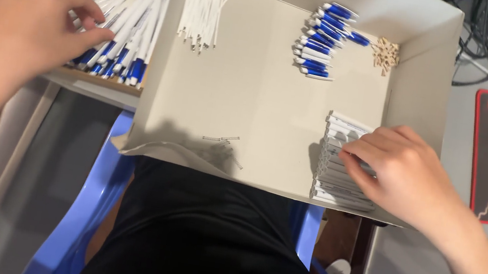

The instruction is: Disassembling pens and sorting the caps, barrels, and ink cartridges into organized piles.

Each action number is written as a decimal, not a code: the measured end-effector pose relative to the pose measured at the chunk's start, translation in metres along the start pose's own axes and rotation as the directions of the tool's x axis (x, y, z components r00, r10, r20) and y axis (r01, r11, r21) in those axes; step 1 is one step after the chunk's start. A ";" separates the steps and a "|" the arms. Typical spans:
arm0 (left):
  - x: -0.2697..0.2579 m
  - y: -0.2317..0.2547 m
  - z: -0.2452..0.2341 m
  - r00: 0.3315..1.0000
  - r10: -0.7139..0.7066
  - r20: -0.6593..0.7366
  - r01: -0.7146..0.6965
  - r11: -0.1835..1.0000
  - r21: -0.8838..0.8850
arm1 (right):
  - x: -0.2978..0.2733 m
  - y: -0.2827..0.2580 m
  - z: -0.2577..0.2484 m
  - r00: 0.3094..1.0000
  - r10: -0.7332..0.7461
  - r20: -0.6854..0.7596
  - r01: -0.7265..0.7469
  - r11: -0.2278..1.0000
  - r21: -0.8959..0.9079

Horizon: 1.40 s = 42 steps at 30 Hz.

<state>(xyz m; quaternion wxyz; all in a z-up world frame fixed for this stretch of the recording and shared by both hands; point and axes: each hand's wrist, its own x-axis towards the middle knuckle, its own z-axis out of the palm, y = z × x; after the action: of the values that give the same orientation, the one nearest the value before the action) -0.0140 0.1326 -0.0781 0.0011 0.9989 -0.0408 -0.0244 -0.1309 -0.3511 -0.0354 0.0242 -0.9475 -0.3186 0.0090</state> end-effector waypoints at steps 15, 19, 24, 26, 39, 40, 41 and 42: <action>-0.024 0.005 0.012 0.990 0.047 -0.136 -0.069 0.984 -0.165 | 0.005 -0.010 -0.001 0.998 0.064 0.001 -0.062 0.963 0.264; -0.031 0.017 0.007 0.977 0.056 -0.206 -0.074 0.994 -0.078 | 0.004 -0.009 0.000 0.997 0.077 -0.008 -0.071 0.953 0.294; -0.031 0.029 -0.005 0.988 -0.085 0.127 0.101 0.987 -0.129 | 0.002 -0.006 0.002 0.999 0.042 0.015 -0.045 0.950 0.310; -0.031 0.029 0.000 0.989 -0.078 0.126 0.090 0.992 -0.090 | 0.002 -0.006 0.002 0.999 0.038 0.009 -0.039 0.949 0.312; -0.032 0.041 -0.017 0.965 -0.086 0.246 0.156 0.946 -0.283 | 0.000 -0.007 0.001 0.999 0.031 0.025 -0.038 0.937 0.348; -0.032 0.039 -0.018 0.966 -0.086 0.244 0.156 0.947 -0.282 | 0.001 -0.007 0.002 0.999 0.031 0.022 -0.037 0.937 0.348; -0.031 0.038 -0.019 0.977 -0.081 0.195 0.143 0.933 -0.330 | 0.000 -0.007 0.002 0.999 0.037 0.028 -0.044 0.936 0.350; -0.030 0.038 -0.020 0.986 -0.079 0.146 0.129 0.917 -0.378 | 0.000 -0.006 0.002 0.999 0.043 0.033 -0.052 0.934 0.352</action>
<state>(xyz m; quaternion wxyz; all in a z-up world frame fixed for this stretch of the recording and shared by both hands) -0.0462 0.0974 -0.0567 0.1941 0.9761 0.0180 -0.0958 -0.1350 -0.3461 -0.0370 0.1895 -0.9350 -0.2893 0.0785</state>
